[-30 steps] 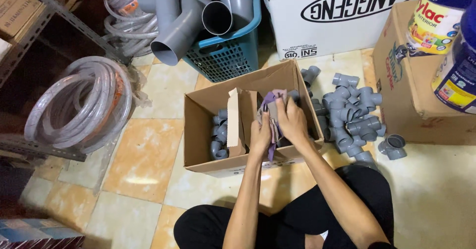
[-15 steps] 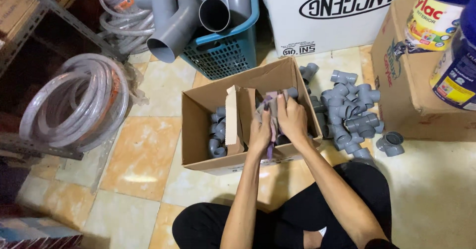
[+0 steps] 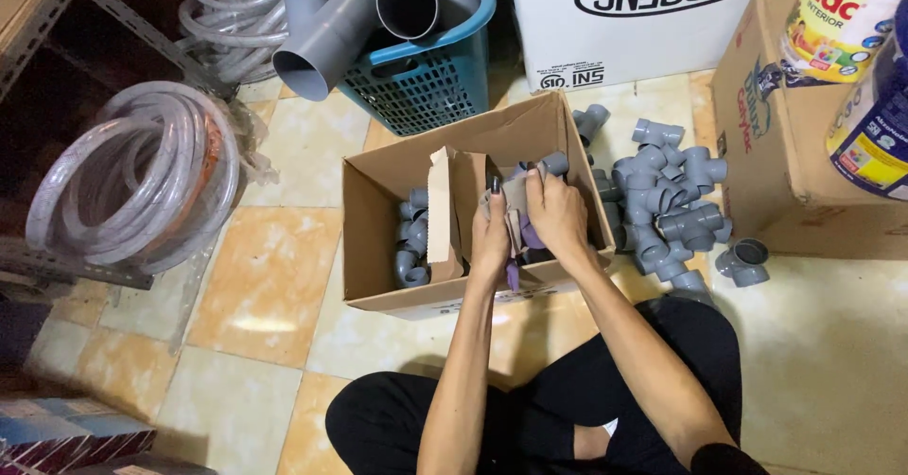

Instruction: Cleaning PVC pipe fittings with a cloth

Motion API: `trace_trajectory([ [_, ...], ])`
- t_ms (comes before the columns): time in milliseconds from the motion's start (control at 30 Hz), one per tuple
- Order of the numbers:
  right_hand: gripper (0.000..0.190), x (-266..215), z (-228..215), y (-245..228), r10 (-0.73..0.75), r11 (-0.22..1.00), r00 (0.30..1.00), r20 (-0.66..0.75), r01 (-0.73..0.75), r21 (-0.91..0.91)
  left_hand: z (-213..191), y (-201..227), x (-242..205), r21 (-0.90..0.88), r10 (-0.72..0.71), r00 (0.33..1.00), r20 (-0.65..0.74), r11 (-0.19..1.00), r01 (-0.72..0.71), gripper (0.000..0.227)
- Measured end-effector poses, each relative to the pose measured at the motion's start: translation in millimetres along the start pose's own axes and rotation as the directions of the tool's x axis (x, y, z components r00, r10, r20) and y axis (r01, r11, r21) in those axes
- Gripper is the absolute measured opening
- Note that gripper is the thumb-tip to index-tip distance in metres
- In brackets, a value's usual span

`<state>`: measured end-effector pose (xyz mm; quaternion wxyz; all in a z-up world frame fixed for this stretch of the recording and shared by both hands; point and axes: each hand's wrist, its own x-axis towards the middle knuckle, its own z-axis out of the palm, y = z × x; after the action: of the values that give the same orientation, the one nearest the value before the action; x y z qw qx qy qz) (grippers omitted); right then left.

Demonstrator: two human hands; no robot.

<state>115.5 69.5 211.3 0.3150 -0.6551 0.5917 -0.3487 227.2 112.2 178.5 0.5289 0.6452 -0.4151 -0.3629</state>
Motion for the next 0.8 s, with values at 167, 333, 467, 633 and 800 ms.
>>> trace_trajectory([
  [167, 0.053, -2, 0, -8, -0.020, 0.996, 0.998, 0.065, 0.015, 0.087, -6, -24, 13, 0.099, 0.103, 0.987, -0.123, 0.991, -0.091, 0.025],
  [333, 0.050, 0, 6, 0, -0.072, 0.993, 0.992, -0.106, 0.082, 0.090, -5, -3, 1, -0.040, 0.088, 0.996, 0.013, 0.995, -0.087, 0.051],
  [467, 0.050, -7, -8, -15, -0.059, 0.983, 0.996, -0.061, 0.068, 0.171, -3, 2, 5, 0.059, 0.161, 0.984, -0.078, 0.986, -0.156, 0.042],
  [633, 0.047, 1, 8, 6, -0.111, 0.987, 0.989, -0.101, 0.121, 0.101, -2, -26, 13, -0.030, 0.084, 0.996, -0.027, 0.996, -0.085, 0.037],
  [800, 0.044, -3, 6, 3, -0.118, 0.988, 0.984, -0.132, 0.130, 0.079, -5, 17, -2, 0.041, -0.034, 0.999, 0.027, 0.999, 0.033, 0.072],
])
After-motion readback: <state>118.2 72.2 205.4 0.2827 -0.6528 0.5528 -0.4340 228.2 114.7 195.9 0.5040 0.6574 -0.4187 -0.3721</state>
